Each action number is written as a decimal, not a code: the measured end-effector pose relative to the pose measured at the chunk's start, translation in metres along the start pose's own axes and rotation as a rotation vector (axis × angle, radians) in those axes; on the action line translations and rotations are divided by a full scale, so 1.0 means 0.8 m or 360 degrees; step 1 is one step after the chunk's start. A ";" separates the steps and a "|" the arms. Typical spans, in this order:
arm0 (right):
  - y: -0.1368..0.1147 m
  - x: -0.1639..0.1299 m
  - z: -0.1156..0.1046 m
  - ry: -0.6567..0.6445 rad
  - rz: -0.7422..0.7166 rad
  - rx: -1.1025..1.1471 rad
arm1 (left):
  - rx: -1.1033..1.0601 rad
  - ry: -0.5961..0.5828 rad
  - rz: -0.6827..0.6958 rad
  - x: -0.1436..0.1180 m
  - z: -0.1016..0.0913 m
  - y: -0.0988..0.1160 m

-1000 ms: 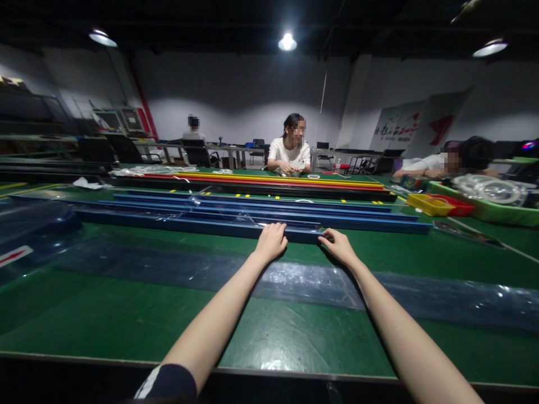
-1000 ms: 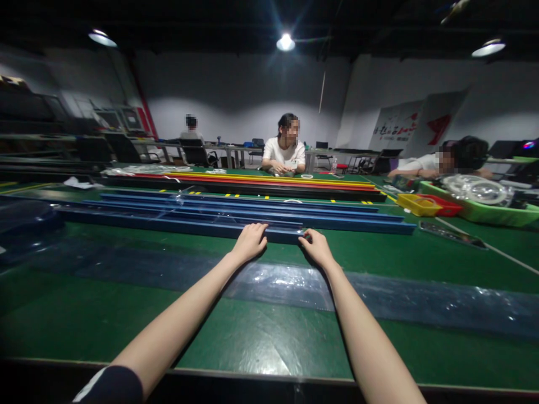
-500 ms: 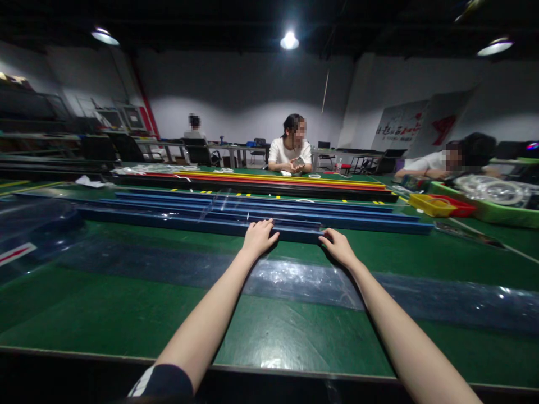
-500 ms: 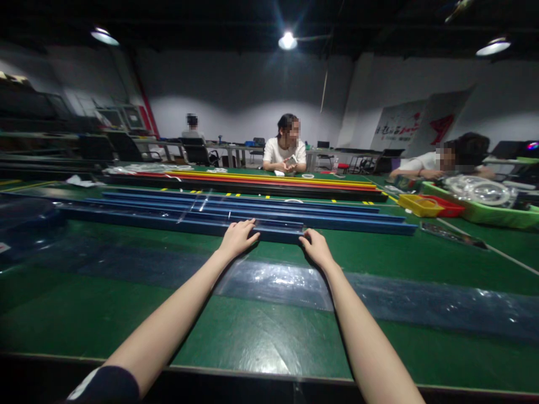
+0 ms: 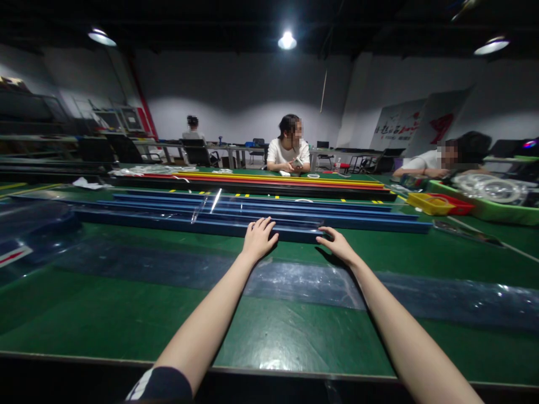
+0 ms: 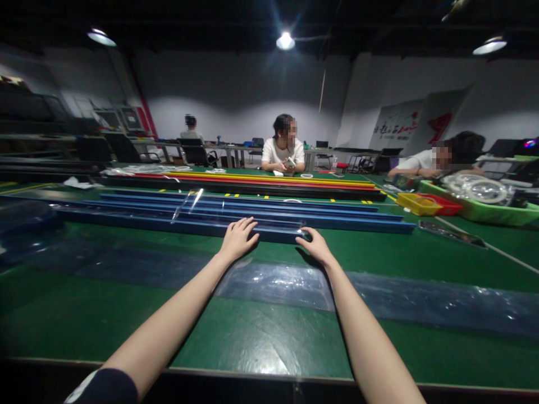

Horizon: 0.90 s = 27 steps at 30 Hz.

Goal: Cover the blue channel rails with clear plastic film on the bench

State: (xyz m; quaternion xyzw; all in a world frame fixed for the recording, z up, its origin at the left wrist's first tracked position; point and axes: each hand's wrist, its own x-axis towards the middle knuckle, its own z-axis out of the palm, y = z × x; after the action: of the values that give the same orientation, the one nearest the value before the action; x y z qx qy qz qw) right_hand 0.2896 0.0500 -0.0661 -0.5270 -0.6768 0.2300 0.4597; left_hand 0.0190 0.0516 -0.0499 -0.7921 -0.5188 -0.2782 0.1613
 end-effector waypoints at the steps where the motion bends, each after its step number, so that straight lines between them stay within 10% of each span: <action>1: 0.001 0.001 -0.001 -0.0001 -0.0012 0.0069 | 0.0001 -0.0005 -0.0005 0.000 0.001 0.000; 15: -0.037 0.005 -0.014 0.0298 0.0011 0.0984 | 0.0026 0.0163 0.0012 0.001 -0.003 0.001; 27: -0.021 0.004 -0.007 0.0231 0.0016 0.0394 | -0.0006 0.0114 0.0139 0.002 -0.004 0.001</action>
State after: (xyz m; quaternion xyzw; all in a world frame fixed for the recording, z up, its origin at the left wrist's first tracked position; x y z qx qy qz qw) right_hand 0.2857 0.0460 -0.0491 -0.4848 -0.6055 0.2753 0.5679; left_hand 0.0196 0.0507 -0.0461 -0.8038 -0.4771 -0.2999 0.1903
